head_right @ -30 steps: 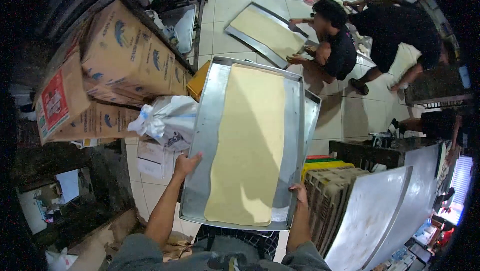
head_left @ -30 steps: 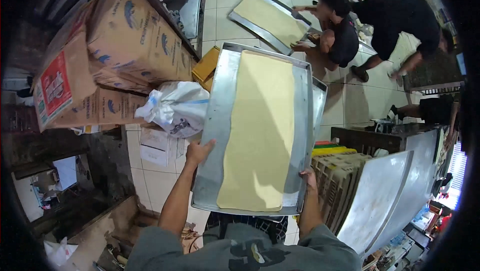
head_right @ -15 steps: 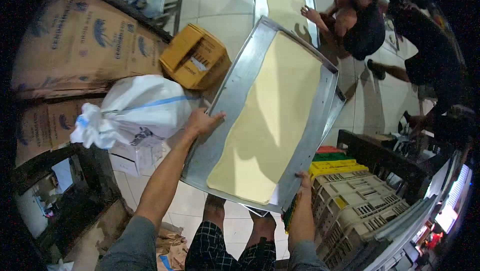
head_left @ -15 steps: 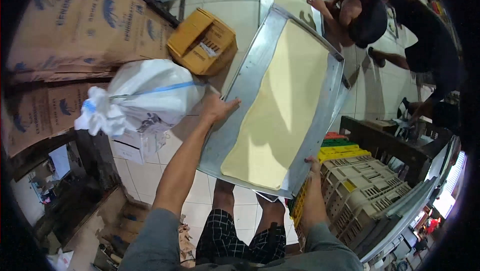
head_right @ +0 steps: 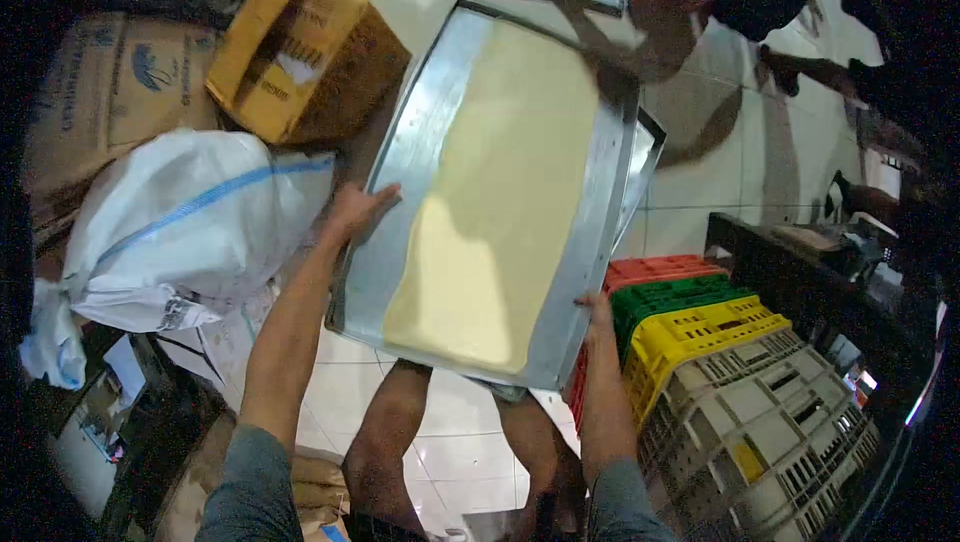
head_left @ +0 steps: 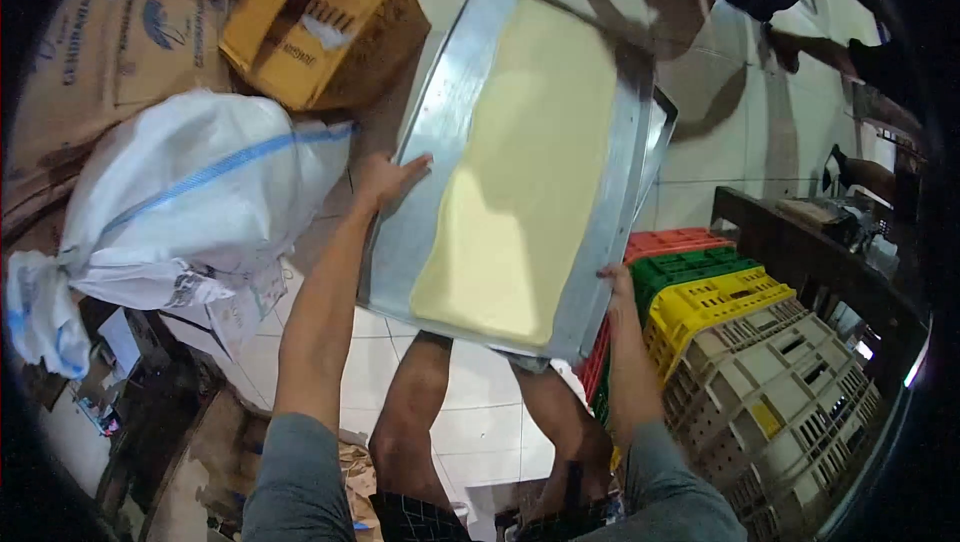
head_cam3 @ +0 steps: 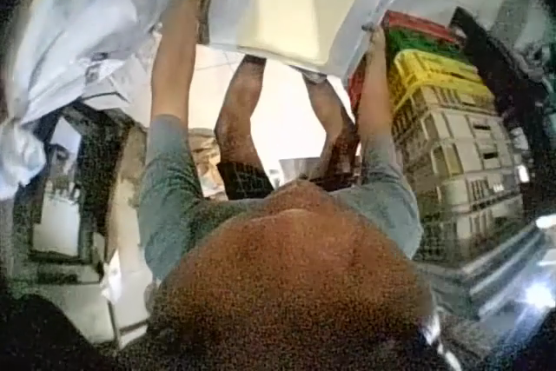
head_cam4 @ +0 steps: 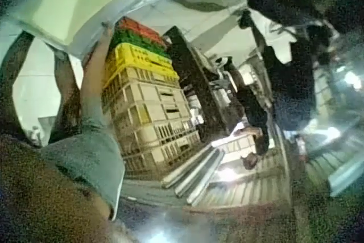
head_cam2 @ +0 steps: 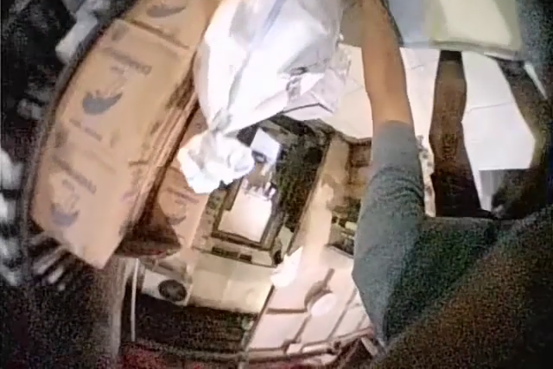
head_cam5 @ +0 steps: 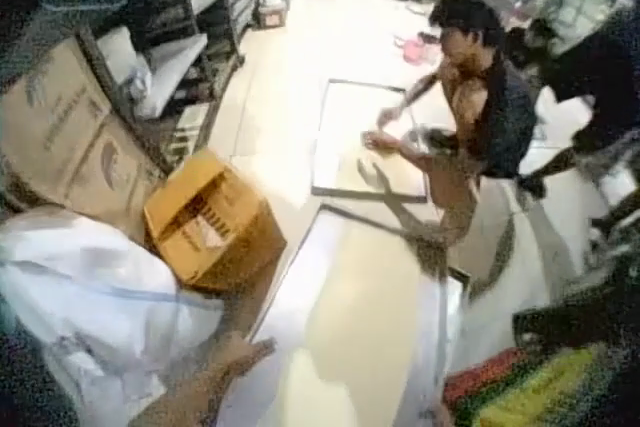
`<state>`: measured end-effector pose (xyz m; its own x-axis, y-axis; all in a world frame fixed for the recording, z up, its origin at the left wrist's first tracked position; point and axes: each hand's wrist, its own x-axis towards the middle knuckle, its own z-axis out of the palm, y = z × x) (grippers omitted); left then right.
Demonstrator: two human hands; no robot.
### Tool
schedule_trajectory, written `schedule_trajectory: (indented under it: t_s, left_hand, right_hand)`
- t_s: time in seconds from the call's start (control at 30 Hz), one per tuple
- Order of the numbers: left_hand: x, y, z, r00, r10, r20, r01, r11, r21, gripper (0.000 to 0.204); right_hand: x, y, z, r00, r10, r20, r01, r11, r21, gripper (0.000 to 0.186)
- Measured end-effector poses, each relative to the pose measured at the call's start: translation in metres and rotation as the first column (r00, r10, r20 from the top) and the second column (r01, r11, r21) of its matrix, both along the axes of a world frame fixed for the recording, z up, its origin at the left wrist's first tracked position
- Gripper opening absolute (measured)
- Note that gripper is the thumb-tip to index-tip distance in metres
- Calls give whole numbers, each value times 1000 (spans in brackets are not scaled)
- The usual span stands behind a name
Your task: The person prepares and shapes dough on baking trays by hand.
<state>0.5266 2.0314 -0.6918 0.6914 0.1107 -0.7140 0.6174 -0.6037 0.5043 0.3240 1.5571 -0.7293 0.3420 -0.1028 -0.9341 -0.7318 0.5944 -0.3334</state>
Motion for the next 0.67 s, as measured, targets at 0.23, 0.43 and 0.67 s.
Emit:
schedule_trajectory:
  t_s: [0.23,0.43,0.67]
  left_hand:
    - [23,-17,-58,999,-34,6,34,999,11,103]
    - [23,-6,-128,998,64,-10,-64,998,-3,104]
    - [-1,-15,-88,985,150,-87,-164,968,-190,84]
  right_hand:
    - [44,21,-78,998,-31,-48,35,996,88,18]
    - [67,26,-135,999,-35,26,36,999,-32,15]
    - [52,-17,-159,993,5,120,20,977,-213,13]
